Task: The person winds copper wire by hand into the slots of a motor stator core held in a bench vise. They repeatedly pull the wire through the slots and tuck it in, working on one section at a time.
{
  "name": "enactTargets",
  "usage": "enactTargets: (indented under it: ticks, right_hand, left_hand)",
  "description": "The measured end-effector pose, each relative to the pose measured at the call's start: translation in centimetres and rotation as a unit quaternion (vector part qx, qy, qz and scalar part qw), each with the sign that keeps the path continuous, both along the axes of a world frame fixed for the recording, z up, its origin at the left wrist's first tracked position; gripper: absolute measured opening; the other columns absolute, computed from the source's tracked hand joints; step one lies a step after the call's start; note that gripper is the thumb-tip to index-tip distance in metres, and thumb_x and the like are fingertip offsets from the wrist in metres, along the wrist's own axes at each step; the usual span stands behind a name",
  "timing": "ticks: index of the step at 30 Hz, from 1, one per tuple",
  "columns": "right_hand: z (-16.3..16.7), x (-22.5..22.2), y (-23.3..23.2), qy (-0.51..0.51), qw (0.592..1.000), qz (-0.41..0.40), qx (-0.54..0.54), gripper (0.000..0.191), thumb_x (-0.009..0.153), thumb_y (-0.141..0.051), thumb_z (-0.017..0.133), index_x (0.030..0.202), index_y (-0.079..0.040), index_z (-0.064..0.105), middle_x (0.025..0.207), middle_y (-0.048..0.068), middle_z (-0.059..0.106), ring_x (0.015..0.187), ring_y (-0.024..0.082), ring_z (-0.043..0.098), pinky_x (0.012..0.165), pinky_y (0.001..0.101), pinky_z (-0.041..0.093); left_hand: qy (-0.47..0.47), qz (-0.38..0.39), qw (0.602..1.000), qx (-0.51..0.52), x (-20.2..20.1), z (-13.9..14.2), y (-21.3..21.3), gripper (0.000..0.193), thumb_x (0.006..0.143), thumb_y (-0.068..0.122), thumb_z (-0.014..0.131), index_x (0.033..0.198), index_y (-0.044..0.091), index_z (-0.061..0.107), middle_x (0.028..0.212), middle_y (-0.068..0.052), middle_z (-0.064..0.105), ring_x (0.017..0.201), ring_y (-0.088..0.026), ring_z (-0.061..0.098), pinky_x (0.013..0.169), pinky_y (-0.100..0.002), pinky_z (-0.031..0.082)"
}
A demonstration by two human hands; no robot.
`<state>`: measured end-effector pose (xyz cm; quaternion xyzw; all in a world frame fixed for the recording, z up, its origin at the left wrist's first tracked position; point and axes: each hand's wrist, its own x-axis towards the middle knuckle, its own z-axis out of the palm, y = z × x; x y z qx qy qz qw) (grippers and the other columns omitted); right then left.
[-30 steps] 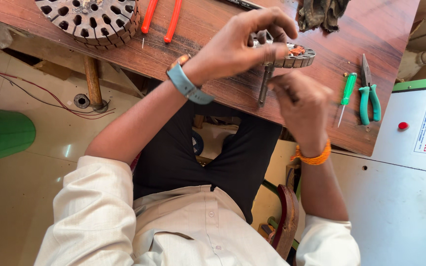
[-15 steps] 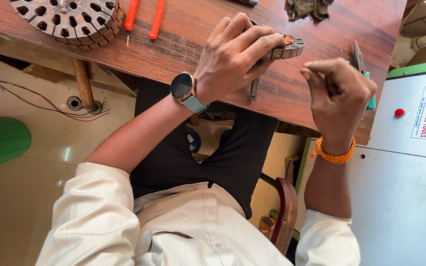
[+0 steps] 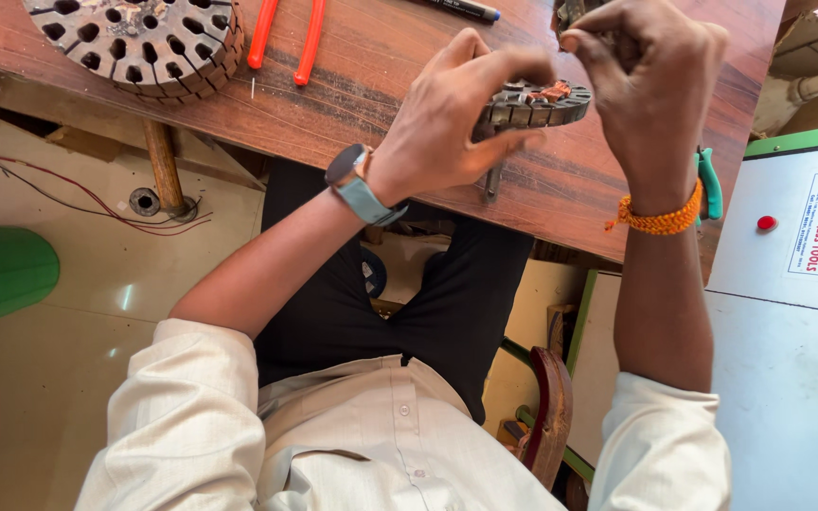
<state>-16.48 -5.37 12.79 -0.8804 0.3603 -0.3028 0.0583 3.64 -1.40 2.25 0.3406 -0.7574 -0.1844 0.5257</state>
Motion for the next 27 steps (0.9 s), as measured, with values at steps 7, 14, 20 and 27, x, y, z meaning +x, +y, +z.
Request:
enactTargets:
  ticks: [7,14,20,27]
  right_hand:
    - [0.2,1.9,-0.2,0.040,0.999,-0.004,0.014,0.007,0.100,0.004,0.082,0.100,0.003,0.075,0.074,0.006,0.062,0.065,0.006,0.049,0.058,0.0257,0.034]
    - [1.8,2.4,5.0,0.034,0.994,-0.060,0.085,0.011,0.098,0.000,0.084,0.097,0.000,0.074,0.064,0.004,0.055,0.053,0.007,0.040,0.050,0.0287,0.025]
    - [-0.4,1.4,7.9,0.025,0.992,-0.090,0.087,0.009,0.105,-0.002,0.082,0.101,-0.004,0.074,0.071,0.001,0.062,0.057,0.006,0.050,0.052,0.0261,0.032]
    - [-5.5,0.5,10.2,-0.011,0.991,-0.082,0.100,0.008,0.096,0.007,0.073,0.100,0.000,0.072,0.083,0.012,0.068,0.067,0.014,0.062,0.061,0.0307,0.048]
  left_hand:
    - [0.296,-0.246,0.862,0.329,1.1,-0.8,-3.3,0.078,0.102,0.031,0.081,0.156,0.007,0.030,0.116,-0.005,0.080,0.109,-0.015,0.079,0.093,-0.031,0.067]
    - [0.222,-0.247,0.915,0.230,2.3,-0.8,-3.7,0.069,0.103,0.013,0.077,0.154,0.008,0.031,0.105,-0.002,0.074,0.096,-0.009,0.069,0.087,-0.026,0.058]
    - [0.174,-0.274,0.929,0.176,2.5,0.3,-4.3,0.025,0.103,0.007,0.076,0.125,0.007,0.066,0.115,0.000,0.072,0.109,-0.009,0.073,0.097,-0.027,0.060]
    - [0.078,-0.172,0.982,-0.007,2.3,3.4,-1.3,0.047,0.090,0.013,0.085,0.128,0.004,0.059,0.120,-0.003,0.068,0.110,-0.017,0.067,0.097,-0.039,0.045]
